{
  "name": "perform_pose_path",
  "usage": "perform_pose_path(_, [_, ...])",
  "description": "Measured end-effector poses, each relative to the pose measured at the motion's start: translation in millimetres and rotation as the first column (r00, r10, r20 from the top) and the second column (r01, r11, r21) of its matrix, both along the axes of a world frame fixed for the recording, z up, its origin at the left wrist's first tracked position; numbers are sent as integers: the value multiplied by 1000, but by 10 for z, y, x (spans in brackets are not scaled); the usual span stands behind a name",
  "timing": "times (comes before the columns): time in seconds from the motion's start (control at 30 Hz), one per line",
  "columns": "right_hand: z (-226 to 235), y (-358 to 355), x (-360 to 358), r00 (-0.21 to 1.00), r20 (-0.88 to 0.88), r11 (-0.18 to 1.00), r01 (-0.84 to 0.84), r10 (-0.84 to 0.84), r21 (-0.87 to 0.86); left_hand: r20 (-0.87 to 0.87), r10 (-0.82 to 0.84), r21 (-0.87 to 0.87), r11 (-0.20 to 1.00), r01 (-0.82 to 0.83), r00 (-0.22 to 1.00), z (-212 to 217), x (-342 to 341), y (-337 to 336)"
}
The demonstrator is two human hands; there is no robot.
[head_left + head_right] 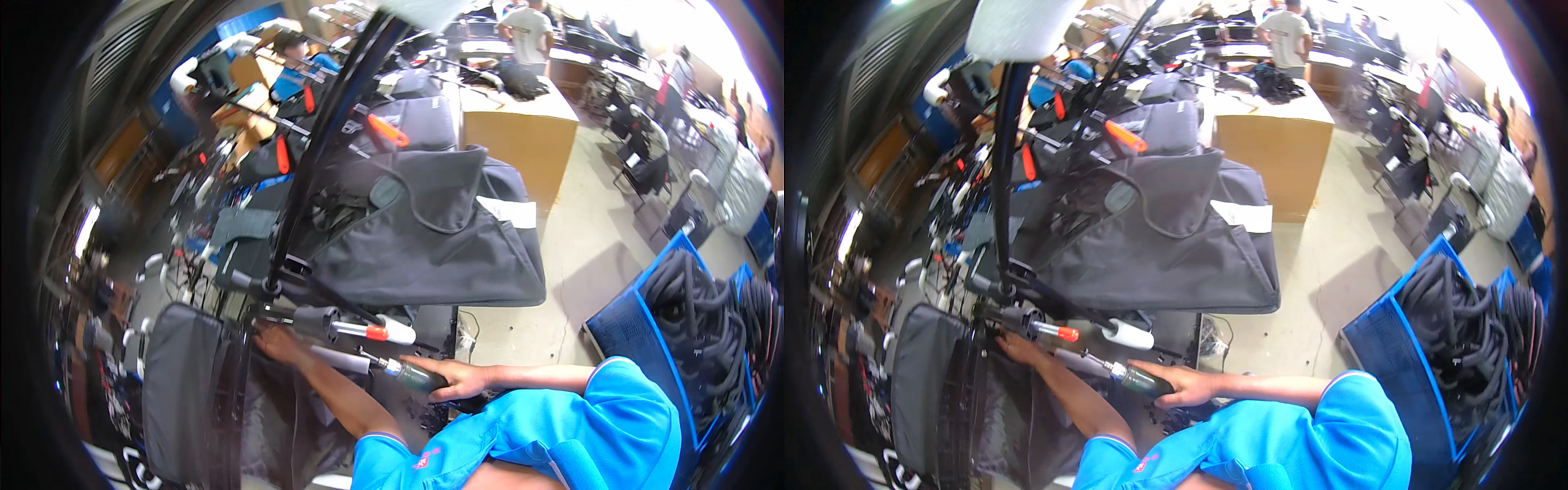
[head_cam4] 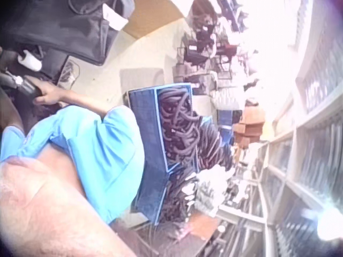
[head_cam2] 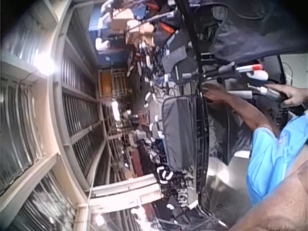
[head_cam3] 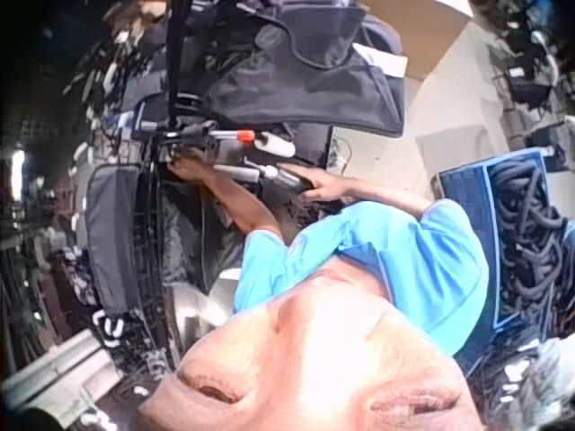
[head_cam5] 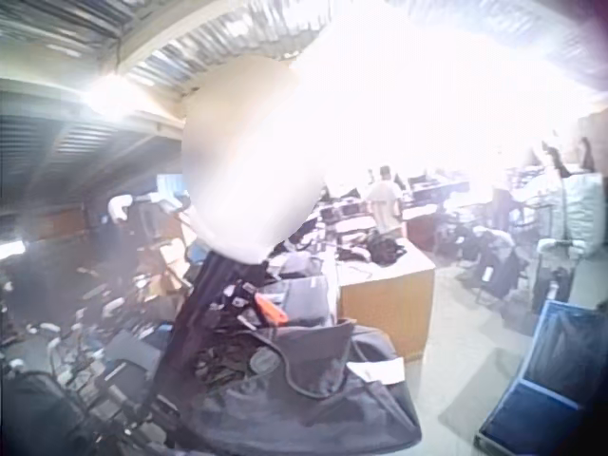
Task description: The person uses a cordless power screwdriver to fasten screws into the frame of a black baby stroller. They repeatedly pick up screws from a metal table, align the stroller parts, and drive the screws in. The person works on multiple stroller units in a workshop setting.
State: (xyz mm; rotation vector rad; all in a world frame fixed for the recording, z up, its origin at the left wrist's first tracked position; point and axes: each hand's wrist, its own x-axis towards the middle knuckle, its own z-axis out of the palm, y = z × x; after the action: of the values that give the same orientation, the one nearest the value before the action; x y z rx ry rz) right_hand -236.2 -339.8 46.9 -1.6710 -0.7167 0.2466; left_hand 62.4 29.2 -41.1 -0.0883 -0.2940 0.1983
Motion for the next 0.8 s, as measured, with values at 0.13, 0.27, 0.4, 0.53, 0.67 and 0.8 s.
perform_pose_path(0.13, [-53, -16, -64, 999, -19, 999, 35, -35, 4, -92, 118, 55, 992, -114, 989, -165, 164, 234])
perform_pose_path(0.27, [-72, -42, -87, 999, -18, 998, 29, -30, -63, -129, 778, 813, 438, -383, 615, -152, 105, -70])
perform_pose_path(0.4, [-31, -66, -132, 996, -81, 1000, -29, 30, 6, -169, 750, 831, 457, -317, 639, 145, -54, -410])
perform_pose_path(0.53, [-84, -25, -87, 997, 61, 993, 49, -42, -107, -308, 445, 683, 719, -130, 841, 160, -105, -515])
perform_pose_path(0.67, [-140, 136, -49, 1000, -23, 1000, -19, 19, 17, -596, 325, 310, 937, -162, 735, 35, -132, -199])
perform_pose_path(0.8, [-47, 283, -24, 975, -168, 985, -127, 145, 114, -625, 81, -118, 973, -197, 776, 10, -133, 23])
